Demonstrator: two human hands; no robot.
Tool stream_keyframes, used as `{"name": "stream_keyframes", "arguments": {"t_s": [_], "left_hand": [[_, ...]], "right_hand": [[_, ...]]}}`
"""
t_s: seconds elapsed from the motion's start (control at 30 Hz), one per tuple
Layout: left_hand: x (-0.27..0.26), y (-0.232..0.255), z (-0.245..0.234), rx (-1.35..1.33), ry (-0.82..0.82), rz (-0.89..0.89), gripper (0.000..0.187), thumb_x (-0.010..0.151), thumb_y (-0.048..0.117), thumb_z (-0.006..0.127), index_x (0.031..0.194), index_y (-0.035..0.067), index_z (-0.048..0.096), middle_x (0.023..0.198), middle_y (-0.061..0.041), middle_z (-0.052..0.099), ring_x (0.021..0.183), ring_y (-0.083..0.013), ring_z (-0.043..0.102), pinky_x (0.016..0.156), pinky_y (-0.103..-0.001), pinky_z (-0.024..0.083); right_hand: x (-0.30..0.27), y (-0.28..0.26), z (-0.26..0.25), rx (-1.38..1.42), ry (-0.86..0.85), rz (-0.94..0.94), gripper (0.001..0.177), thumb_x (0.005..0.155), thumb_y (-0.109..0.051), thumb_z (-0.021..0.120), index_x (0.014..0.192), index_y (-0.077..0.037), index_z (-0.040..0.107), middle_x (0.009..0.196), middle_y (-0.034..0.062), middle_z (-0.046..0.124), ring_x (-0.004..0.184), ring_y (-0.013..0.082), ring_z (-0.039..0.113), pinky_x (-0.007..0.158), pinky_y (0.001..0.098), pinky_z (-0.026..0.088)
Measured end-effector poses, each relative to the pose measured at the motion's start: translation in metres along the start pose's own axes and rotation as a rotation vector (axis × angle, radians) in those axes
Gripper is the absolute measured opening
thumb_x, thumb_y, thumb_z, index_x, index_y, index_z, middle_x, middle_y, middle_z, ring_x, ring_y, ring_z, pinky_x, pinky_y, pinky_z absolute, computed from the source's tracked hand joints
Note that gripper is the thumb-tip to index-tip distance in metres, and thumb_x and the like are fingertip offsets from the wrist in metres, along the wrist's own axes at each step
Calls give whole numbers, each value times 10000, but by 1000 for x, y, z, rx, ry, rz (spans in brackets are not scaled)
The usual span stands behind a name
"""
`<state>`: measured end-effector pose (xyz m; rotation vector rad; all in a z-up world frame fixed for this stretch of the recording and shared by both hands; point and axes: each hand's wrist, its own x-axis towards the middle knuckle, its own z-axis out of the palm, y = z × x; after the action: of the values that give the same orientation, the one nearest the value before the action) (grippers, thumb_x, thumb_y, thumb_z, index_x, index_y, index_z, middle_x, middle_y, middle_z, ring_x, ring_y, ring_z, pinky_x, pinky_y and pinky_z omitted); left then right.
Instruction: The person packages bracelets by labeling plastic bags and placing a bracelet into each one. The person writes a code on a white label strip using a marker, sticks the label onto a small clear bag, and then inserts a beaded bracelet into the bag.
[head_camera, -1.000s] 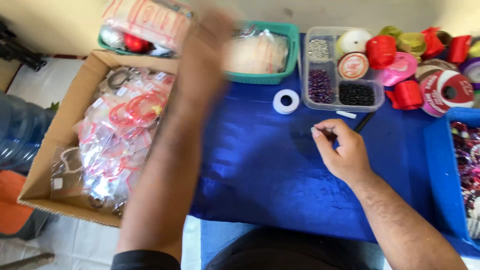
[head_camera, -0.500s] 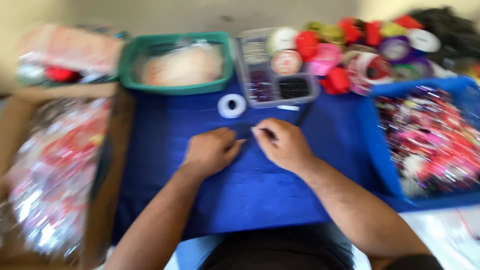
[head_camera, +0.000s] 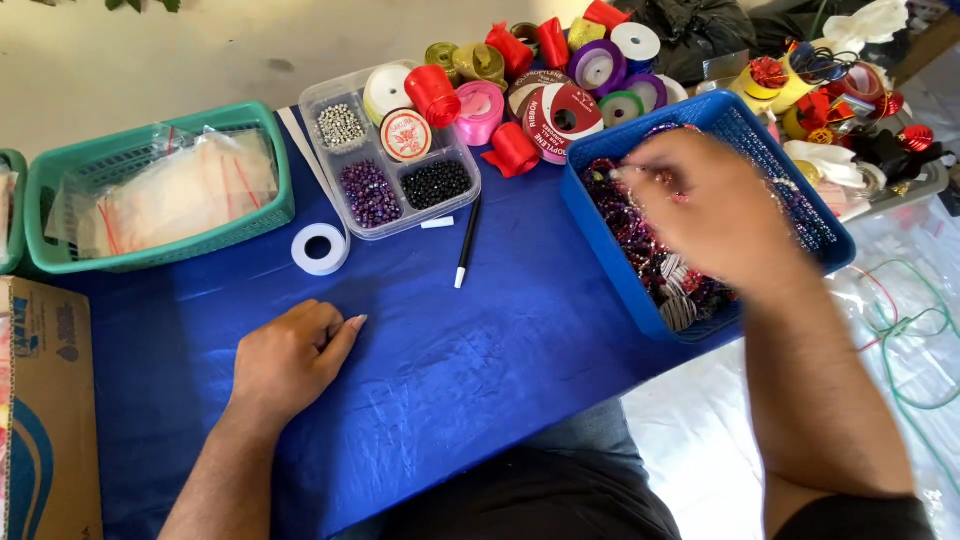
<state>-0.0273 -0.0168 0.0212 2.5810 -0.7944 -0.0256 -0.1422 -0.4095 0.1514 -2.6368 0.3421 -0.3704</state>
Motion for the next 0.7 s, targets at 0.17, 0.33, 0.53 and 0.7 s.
{"name": "stream_keyframes", "arguments": {"t_s": [0.17, 0.33, 0.53, 0.7], "left_hand": [[0, -1, -1, -20, -15, -27, 347, 899, 419, 699, 734, 117, 649, 674, -37, 612, 596, -260, 627, 529, -430, 481], [0, 0, -1, -34, -9, -38, 348, 896, 417, 705, 734, 114, 651, 676, -38, 612, 594, -258, 625, 531, -425, 477], [0, 0, -2, -43, -6, -46, 346, 897, 412, 703, 734, 111, 653, 681, -36, 617, 598, -262, 627, 533, -430, 477], [0, 0, -2, -46, 2, -21, 338, 896, 406, 707, 741, 110, 654, 681, -36, 614, 601, -262, 629, 531, -431, 481]], "right_hand": [[-6, 90, -16, -159, -31, -59, 317, 949, -297, 688, 1145, -47, 705, 1112, 152, 703, 1047, 327, 664, 873, 435, 518], [-11, 111, -9, -370, -129, 13, 379, 894, -389, 753, 1087, -63, 753, 1083, 183, 680, 1074, 372, 618, 918, 470, 489], [-7, 77, -20, -207, -109, 94, 366, 966, -423, 697, 1135, -106, 764, 1049, 150, 729, 948, 316, 706, 857, 443, 547], [-12, 98, -28, -285, 124, 337, 345, 1049, -436, 735, 1155, -112, 788, 948, 135, 729, 834, 252, 684, 756, 421, 537]]}}
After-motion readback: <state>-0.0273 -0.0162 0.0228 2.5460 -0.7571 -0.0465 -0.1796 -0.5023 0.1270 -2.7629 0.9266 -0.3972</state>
